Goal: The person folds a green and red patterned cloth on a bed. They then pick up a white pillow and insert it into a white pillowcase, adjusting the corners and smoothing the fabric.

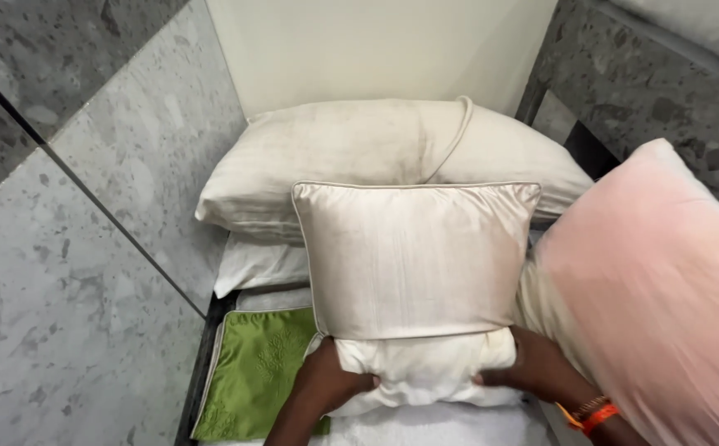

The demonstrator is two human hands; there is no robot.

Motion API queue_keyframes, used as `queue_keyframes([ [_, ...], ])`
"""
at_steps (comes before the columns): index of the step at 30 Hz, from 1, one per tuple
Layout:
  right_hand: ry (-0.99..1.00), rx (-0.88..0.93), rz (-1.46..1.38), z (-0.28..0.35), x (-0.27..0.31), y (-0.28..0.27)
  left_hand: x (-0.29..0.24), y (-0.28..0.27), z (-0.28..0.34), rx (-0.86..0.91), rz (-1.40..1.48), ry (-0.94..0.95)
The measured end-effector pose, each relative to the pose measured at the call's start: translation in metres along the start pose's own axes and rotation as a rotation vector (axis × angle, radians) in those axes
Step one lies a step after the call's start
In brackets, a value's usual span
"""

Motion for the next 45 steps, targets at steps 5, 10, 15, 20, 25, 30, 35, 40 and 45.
queue_keyframes([
  [5, -0.098, 0.062, 0.035, -0.013, -0.020, 0.023, 0.011, 0.007, -0.009, 0.024, -0.057, -0.077],
  [10, -0.046, 0.129, 0.050, -0.018, -0.027, 0.001, 0.002, -0.001, -0.009, 0.027, -0.174, -0.017],
  [15, -0.013, 0.040, 0.213, -0.009, -0.022, -0.001, -0.001, 0.010, -0.001, 0.085, -0.273, 0.036],
  [20, -0.040, 0.070, 0.146, 0.005, -0.006, 0.003, -0.009, 0.004, 0.010, 0.099, -0.236, 0.059],
  [25, 0.016, 0.106, -0.201, 0.013, 0.009, 0.006, 0.001, 0.017, -0.005, 0.141, -0.006, 0.025],
  [30, 0.058, 0.057, -0.373, 0.012, 0.013, 0.005, 0.002, 0.013, 0.003, 0.119, 0.197, -0.114],
  [35, 0.030, 0.074, -0.686, -0.001, -0.011, 0.008, -0.006, 0.010, 0.013, 0.060, 0.592, -0.122],
  [40, 0.120, 0.094, -0.963, 0.004, -0.001, 0.013, -0.006, 0.011, 0.015, 0.017, 0.864, -0.125],
  [45, 0.122, 0.034, -0.928, -0.004, -0.014, 0.021, -0.011, 0.014, 0.017, 0.072, 0.848, -0.149],
])
Point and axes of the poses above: each hand's wrist, its own z-axis away from the middle knuckle, its own y-axis out of the palm, x = y × z, the point moved 9 cm from there along -z, towards the middle knuckle, and after that the axes turned 7 degrees about -y, right-handed, at the moved point
